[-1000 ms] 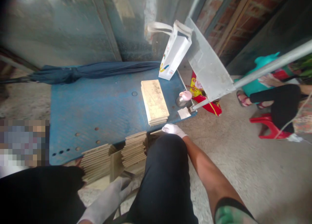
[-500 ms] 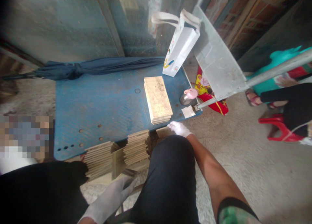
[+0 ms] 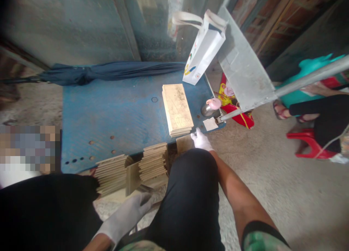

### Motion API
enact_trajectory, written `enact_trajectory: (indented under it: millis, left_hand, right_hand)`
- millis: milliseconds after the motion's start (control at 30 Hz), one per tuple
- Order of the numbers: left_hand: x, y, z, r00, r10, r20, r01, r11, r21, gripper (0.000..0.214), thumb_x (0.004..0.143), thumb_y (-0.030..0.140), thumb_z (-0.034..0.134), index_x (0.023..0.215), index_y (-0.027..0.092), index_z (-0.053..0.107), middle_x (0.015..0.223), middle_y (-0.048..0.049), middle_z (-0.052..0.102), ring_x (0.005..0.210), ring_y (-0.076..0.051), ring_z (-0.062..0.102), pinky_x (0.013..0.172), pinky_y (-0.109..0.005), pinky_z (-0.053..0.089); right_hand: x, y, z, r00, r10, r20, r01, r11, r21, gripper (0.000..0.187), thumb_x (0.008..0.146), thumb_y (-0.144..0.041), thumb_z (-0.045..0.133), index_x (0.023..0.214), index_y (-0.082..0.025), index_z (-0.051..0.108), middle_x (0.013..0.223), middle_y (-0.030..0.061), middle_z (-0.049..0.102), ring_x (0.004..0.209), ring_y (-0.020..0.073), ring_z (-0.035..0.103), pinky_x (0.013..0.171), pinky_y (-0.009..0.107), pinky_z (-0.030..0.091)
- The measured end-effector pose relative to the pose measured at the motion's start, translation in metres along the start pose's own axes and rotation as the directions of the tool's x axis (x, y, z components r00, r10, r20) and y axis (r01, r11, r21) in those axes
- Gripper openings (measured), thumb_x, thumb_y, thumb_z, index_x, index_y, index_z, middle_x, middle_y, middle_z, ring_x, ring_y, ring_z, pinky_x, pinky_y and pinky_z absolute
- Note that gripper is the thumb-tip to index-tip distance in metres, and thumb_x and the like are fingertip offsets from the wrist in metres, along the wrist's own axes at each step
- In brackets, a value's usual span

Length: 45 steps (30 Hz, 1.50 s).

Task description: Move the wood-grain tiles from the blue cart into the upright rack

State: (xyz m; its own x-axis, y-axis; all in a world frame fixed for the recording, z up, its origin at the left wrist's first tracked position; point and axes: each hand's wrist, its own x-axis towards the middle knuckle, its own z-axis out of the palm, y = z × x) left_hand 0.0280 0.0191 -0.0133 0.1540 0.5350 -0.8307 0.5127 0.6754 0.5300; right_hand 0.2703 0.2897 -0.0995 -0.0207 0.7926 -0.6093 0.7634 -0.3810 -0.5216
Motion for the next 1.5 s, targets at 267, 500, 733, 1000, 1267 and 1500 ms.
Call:
enact_trajectory:
  millis: [267, 500, 733, 1000, 1267, 1500]
  left_hand:
    - [-0.003, 0.007, 0.001, 0.997, 0.080, -0.018, -0.079, 0.996, 0.045, 0.035, 0.093, 0.038, 0.043, 0.095, 0.016, 0.070, 0.092, -0.0100, 0.074, 0.084, -0.020, 0.068, 0.075, -0.026, 0.042]
    - [-0.004, 0.006, 0.012, 0.982, 0.189, -0.026, -0.186, 0.979, 0.077, 0.036, 0.091, 0.037, 0.046, 0.099, 0.014, 0.072, 0.098, -0.0126, 0.075, 0.090, -0.022, 0.069, 0.076, -0.027, 0.043]
    - [-0.007, -0.003, 0.014, 0.980, 0.191, -0.058, -0.181, 0.972, 0.150, 0.035, 0.091, 0.038, 0.048, 0.096, 0.014, 0.073, 0.096, -0.0138, 0.075, 0.087, -0.022, 0.069, 0.072, -0.027, 0.043]
    - [-0.002, -0.011, 0.016, 0.989, 0.108, -0.101, -0.078, 0.962, 0.261, 0.030, 0.091, 0.034, 0.050, 0.089, 0.014, 0.073, 0.086, -0.0095, 0.074, 0.077, -0.018, 0.066, 0.065, -0.025, 0.039]
    - [0.009, -0.026, 0.014, 0.984, 0.025, -0.178, 0.027, 0.960, 0.280, 0.030, 0.092, 0.030, 0.050, 0.086, 0.012, 0.073, 0.088, -0.0107, 0.074, 0.078, -0.018, 0.067, 0.065, -0.024, 0.040]
    - [0.013, -0.036, 0.009, 0.981, -0.028, -0.194, 0.082, 0.958, 0.276, 0.030, 0.092, 0.029, 0.050, 0.088, 0.013, 0.075, 0.093, -0.0113, 0.076, 0.083, -0.018, 0.068, 0.068, -0.025, 0.042]
  right_hand:
    - [-0.015, -0.020, -0.048, 0.985, -0.093, -0.142, 0.104, 0.992, 0.076, 0.030, 0.093, -0.045, 0.052, 0.109, -0.022, 0.063, 0.101, 0.0066, 0.073, 0.090, 0.0183, 0.070, 0.077, 0.029, 0.056]
    - [-0.065, -0.065, -0.094, 0.972, -0.220, -0.080, 0.232, 0.954, 0.189, 0.023, 0.087, -0.036, 0.067, 0.097, -0.016, 0.067, 0.089, 0.0083, 0.073, 0.072, 0.0146, 0.069, 0.061, 0.023, 0.055]
    - [-0.122, -0.085, -0.067, 0.941, -0.339, 0.009, 0.327, 0.915, 0.235, 0.026, 0.084, -0.035, 0.070, 0.102, -0.016, 0.070, 0.089, 0.0078, 0.073, 0.072, 0.0152, 0.068, 0.060, 0.022, 0.054]
    - [-0.179, -0.070, -0.029, 0.965, -0.241, 0.099, 0.188, 0.908, 0.374, 0.031, 0.082, -0.038, 0.072, 0.102, -0.015, 0.068, 0.089, 0.0071, 0.072, 0.075, 0.0139, 0.068, 0.066, 0.023, 0.054]
    - [-0.181, -0.061, 0.011, 0.902, -0.316, 0.295, 0.409, 0.845, -0.344, 0.032, 0.092, -0.045, 0.056, 0.095, -0.017, 0.070, 0.099, 0.0116, 0.074, 0.092, 0.0221, 0.068, 0.074, 0.028, 0.044]
    - [-0.157, -0.076, 0.014, 0.891, -0.270, 0.365, 0.443, 0.689, -0.574, 0.047, 0.097, -0.051, 0.042, 0.097, -0.014, 0.072, 0.105, 0.0155, 0.072, 0.096, 0.0243, 0.066, 0.069, 0.029, 0.037]
